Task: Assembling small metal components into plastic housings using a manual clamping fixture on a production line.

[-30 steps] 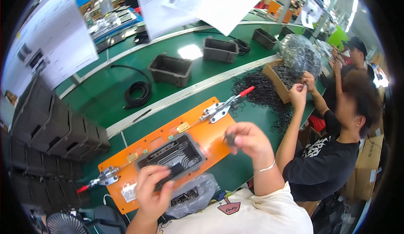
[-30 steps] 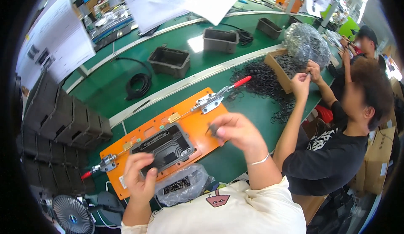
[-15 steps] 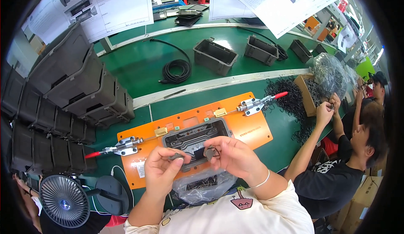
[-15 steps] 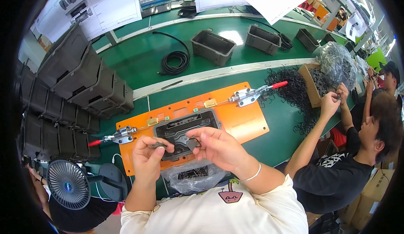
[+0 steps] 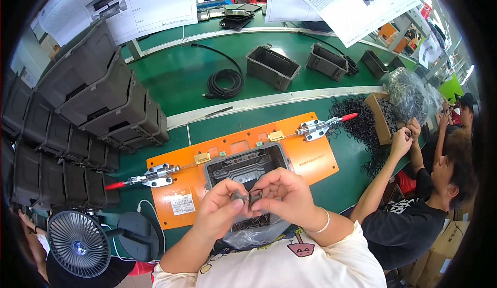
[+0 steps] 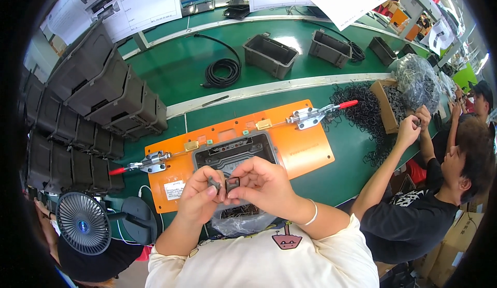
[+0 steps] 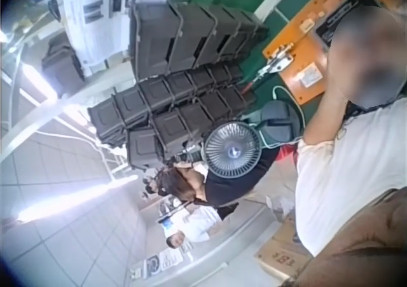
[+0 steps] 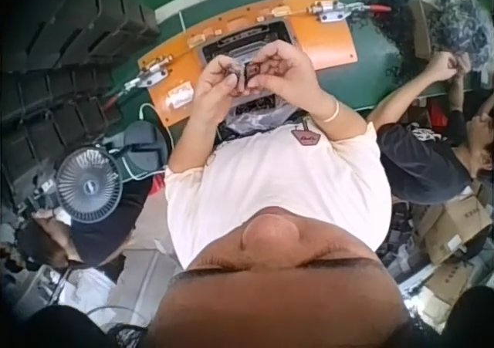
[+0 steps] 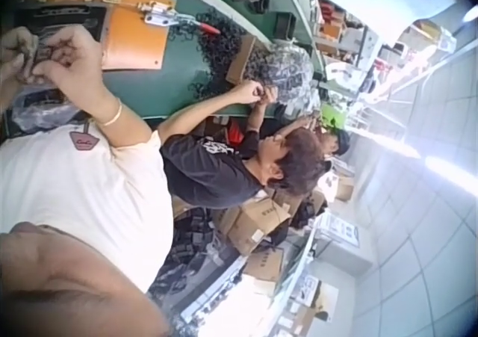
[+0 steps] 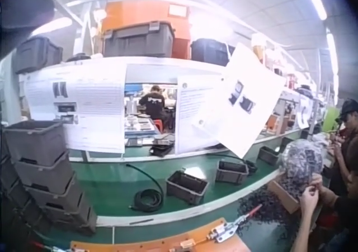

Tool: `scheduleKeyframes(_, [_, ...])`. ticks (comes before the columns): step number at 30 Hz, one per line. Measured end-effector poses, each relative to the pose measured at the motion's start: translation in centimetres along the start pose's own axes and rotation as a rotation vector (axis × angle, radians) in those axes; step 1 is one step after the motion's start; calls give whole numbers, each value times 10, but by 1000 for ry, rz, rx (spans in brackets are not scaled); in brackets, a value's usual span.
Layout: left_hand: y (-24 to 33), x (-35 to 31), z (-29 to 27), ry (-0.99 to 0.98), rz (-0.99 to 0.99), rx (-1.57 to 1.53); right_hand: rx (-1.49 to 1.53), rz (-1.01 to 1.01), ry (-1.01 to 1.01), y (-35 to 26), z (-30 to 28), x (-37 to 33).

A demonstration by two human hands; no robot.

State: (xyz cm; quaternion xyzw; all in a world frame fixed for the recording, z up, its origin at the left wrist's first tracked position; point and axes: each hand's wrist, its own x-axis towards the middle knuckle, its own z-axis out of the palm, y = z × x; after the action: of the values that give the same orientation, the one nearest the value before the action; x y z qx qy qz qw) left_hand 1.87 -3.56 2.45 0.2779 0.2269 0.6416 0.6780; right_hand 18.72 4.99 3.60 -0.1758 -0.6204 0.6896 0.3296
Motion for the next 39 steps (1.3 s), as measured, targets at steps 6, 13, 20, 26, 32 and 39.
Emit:
scheduleKeyframes(6, [-9, -3, -2, -13, 159, 12, -19, 10, -44, 0, 2, 3])
scheduleKeyframes(13, [-14, -4, 0, 2, 297, 185, 76, -59, -20, 3, 6, 6])
scheduleKeyframes(20, [-8, -4, -3, 14, 241, 311, -332, -78, 51, -9, 0, 9])
scheduleKeyframes(26, [-9, -11, -11, -140, 322, 496, -402, -59, -190, -11, -6, 16])
scheduleKeyframes(32, [1, -4, 1, -40, 531, 1052, -628, -17, -213, -20, -7, 18])
scheduleKeyframes(39, [-7, -3, 8, 207, 557, 1041, -278, -40, 50, -14, -10, 18])
